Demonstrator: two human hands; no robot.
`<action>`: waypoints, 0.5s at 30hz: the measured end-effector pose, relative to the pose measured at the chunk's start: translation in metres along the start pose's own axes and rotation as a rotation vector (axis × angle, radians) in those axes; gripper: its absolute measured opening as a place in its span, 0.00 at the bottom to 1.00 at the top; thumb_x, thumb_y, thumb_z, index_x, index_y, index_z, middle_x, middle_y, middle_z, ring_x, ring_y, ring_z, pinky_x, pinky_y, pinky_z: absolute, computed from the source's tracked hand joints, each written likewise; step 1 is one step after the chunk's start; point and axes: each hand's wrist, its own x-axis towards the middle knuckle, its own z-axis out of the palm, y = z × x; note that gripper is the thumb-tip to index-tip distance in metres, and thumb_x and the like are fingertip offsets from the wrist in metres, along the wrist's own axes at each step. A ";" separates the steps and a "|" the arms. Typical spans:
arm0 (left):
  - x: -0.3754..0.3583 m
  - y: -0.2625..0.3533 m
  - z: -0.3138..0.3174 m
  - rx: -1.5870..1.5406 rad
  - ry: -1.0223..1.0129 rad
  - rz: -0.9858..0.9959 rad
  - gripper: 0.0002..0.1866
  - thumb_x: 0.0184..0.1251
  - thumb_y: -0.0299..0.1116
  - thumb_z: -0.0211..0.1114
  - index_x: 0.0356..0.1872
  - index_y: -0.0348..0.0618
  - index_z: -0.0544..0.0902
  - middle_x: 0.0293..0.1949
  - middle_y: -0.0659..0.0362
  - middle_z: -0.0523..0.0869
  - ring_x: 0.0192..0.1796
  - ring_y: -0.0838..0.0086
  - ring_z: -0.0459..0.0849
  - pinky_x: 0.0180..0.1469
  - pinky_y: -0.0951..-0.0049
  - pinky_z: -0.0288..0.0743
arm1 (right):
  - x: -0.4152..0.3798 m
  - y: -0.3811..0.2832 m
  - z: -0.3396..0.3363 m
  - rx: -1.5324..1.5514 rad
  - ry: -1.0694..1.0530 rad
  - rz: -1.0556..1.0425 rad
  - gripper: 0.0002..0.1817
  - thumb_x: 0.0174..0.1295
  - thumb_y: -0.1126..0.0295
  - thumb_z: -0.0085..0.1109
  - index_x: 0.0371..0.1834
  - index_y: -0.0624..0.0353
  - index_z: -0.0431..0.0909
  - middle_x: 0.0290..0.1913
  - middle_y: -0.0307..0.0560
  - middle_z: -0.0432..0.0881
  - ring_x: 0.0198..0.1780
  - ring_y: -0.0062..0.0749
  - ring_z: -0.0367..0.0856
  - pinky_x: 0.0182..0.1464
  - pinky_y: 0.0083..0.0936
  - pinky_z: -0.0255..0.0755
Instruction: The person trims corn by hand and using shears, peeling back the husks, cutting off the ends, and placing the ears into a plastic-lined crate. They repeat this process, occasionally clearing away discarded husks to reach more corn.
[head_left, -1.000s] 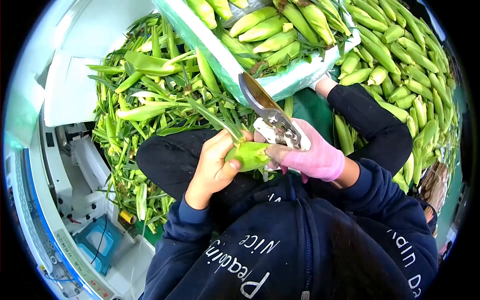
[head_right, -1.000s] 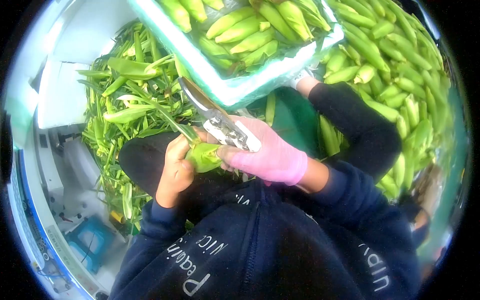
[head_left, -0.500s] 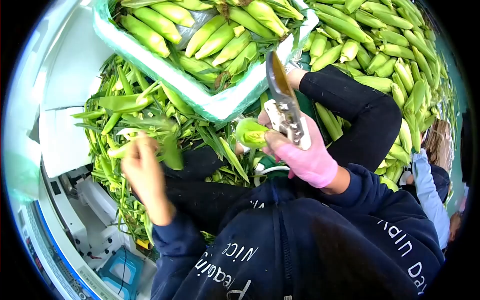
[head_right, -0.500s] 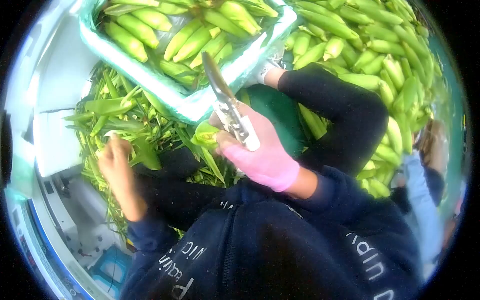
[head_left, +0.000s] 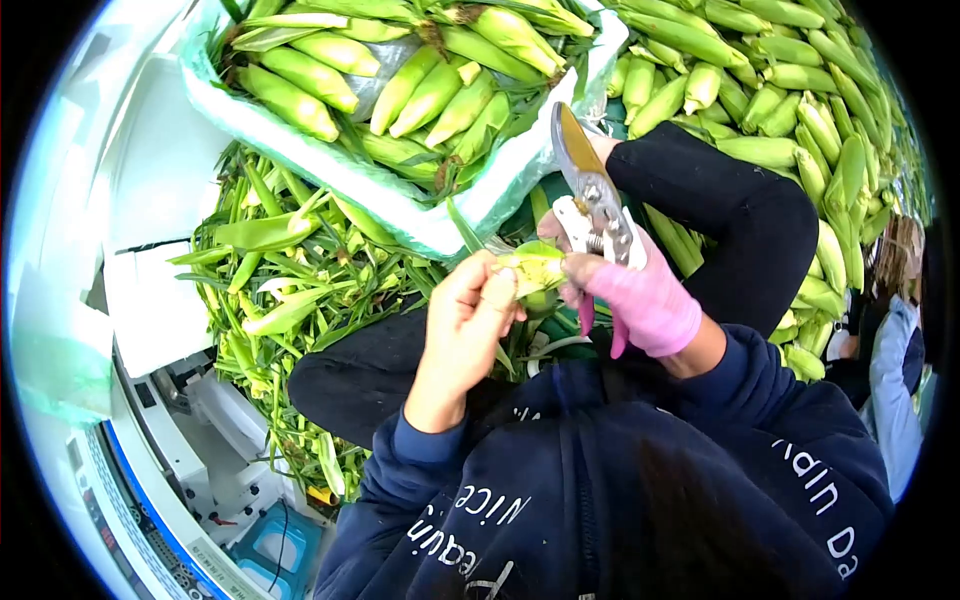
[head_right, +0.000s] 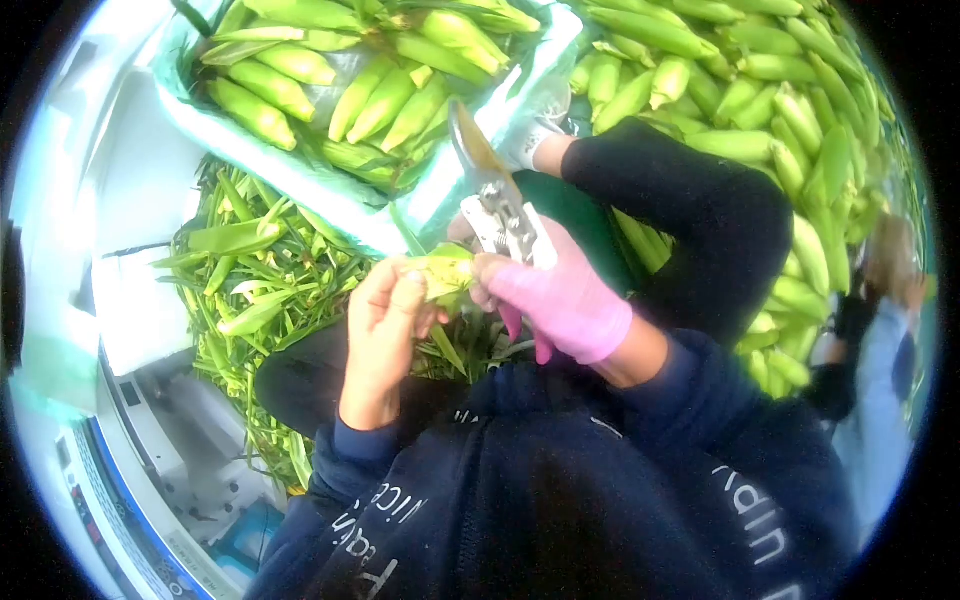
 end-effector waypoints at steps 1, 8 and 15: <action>0.004 0.000 -0.002 -0.090 -0.050 -0.008 0.12 0.81 0.36 0.57 0.37 0.39 0.78 0.22 0.68 0.74 0.23 0.87 0.70 0.32 0.80 0.73 | -0.001 -0.003 -0.005 0.112 -0.023 0.025 0.21 0.67 0.73 0.56 0.63 0.65 0.71 0.43 0.42 0.78 0.34 0.22 0.78 0.28 0.20 0.78; 0.026 -0.009 -0.006 -0.329 -0.186 -0.040 0.15 0.80 0.40 0.58 0.38 0.38 0.77 0.19 0.66 0.72 0.19 0.84 0.69 0.27 0.80 0.75 | 0.002 0.014 -0.030 0.547 -0.075 0.023 0.19 0.71 0.71 0.56 0.62 0.66 0.71 0.32 0.42 0.78 0.33 0.23 0.78 0.28 0.17 0.74; 0.081 0.001 0.008 0.062 -0.541 0.035 0.12 0.82 0.35 0.53 0.44 0.36 0.78 0.32 0.60 0.82 0.29 0.79 0.80 0.38 0.75 0.77 | -0.018 -0.007 -0.071 0.340 0.197 -0.114 0.20 0.69 0.72 0.54 0.63 0.64 0.69 0.33 0.40 0.75 0.29 0.25 0.73 0.32 0.23 0.71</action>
